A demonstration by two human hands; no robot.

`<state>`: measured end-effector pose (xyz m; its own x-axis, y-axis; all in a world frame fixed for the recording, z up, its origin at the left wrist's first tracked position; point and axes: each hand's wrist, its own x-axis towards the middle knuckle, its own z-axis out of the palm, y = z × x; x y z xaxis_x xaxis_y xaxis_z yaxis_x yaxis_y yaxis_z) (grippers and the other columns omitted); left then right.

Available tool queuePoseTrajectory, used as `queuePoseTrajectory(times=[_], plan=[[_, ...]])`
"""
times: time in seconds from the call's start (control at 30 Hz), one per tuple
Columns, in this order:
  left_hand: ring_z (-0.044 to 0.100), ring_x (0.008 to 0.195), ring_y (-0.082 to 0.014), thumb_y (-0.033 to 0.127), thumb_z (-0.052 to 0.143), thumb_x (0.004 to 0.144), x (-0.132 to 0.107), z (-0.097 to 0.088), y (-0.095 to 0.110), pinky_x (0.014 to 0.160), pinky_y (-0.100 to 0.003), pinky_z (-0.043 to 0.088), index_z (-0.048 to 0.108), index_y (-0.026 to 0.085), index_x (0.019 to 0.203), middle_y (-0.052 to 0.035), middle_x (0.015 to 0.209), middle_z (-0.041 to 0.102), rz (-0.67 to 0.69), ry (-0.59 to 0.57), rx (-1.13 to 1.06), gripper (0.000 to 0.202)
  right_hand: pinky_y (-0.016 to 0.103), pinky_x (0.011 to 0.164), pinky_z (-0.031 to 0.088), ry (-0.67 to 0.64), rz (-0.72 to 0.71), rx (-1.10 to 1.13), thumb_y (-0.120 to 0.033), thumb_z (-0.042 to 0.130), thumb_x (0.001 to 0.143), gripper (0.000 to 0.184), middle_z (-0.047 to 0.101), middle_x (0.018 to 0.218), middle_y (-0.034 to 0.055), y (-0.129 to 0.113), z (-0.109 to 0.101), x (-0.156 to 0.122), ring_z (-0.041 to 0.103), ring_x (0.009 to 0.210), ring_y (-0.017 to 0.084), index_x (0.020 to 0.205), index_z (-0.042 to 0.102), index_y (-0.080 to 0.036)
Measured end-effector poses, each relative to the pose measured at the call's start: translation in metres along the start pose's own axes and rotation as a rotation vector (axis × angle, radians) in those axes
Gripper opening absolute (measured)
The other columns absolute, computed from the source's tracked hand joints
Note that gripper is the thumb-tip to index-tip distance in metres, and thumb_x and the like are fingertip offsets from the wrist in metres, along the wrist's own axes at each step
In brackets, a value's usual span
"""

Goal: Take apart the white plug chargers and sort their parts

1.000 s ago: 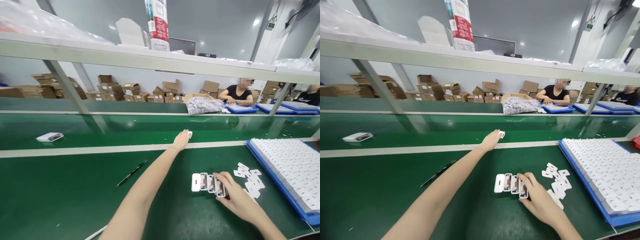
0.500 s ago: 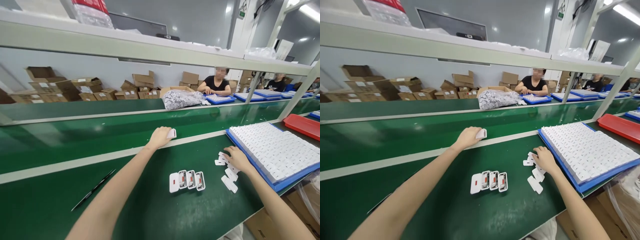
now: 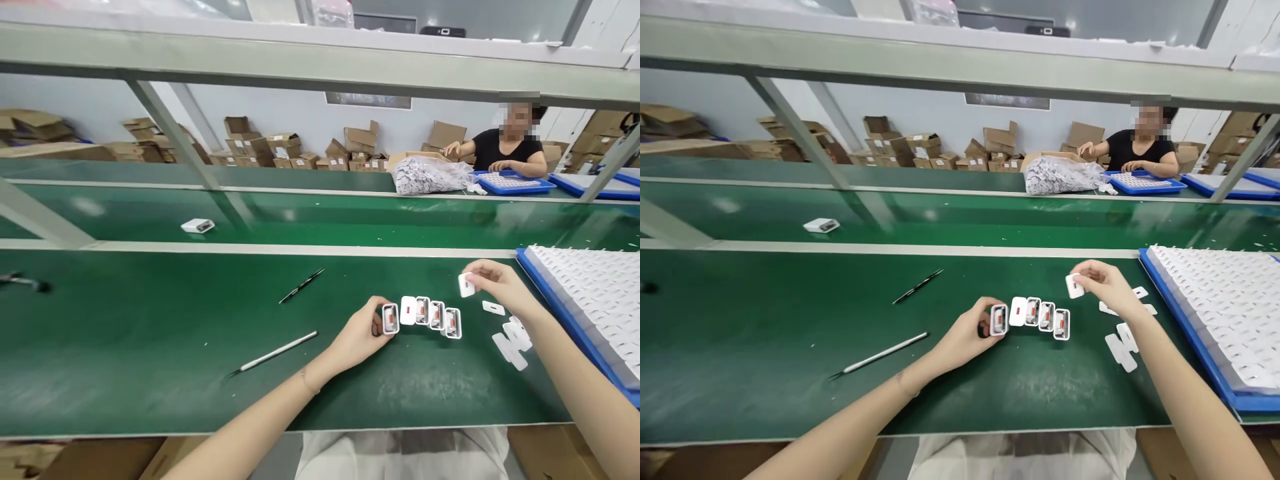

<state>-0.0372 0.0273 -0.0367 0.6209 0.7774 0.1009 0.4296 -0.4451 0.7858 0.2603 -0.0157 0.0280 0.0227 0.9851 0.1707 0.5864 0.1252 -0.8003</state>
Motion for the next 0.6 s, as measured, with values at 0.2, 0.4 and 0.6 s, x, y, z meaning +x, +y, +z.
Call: queuePoseTrajectory(times=[0.2, 0.4, 0.6], plan=[[0.06, 0.089, -0.0221, 0.023, 0.062, 0.075, 0.014, 0.004, -0.002, 0.077, -0.035, 0.05, 0.042, 0.019, 0.116, -0.0075, 0.106, 0.058, 0.094, 0.032, 0.047, 0.046, 0.032, 0.073, 0.05, -0.176, -0.139, -0.055, -0.027, 0.055, 0.081, 0.021, 0.066, 0.096, 0.0052, -0.041, 0.053, -0.001, 0.062, 0.08, 0.018, 0.1, 0.063, -0.02], [0.035, 0.128, -0.0311, 0.032, 0.077, 0.065, 0.024, -0.001, 0.015, 0.107, -0.047, 0.029, 0.041, 0.02, 0.123, -0.0124, 0.135, 0.044, 0.25, 0.042, 0.141, 0.069, 0.031, 0.07, 0.045, -0.243, -0.098, -0.256, -0.026, 0.055, 0.083, 0.017, 0.069, 0.09, 0.0023, -0.044, 0.051, 0.004, 0.058, 0.079, 0.018, 0.091, 0.069, -0.02], [0.056, 0.098, -0.0276, 0.036, 0.072, 0.072, 0.044, 0.009, 0.031, 0.091, -0.043, 0.04, 0.055, 0.019, 0.099, -0.0062, 0.101, 0.063, 0.282, -0.03, 0.197, 0.036, 0.035, 0.074, 0.045, -0.203, -0.095, -0.321, -0.025, 0.054, 0.083, 0.017, 0.067, 0.09, 0.0035, -0.035, 0.06, 0.001, 0.054, 0.082, 0.02, 0.092, 0.069, -0.022]])
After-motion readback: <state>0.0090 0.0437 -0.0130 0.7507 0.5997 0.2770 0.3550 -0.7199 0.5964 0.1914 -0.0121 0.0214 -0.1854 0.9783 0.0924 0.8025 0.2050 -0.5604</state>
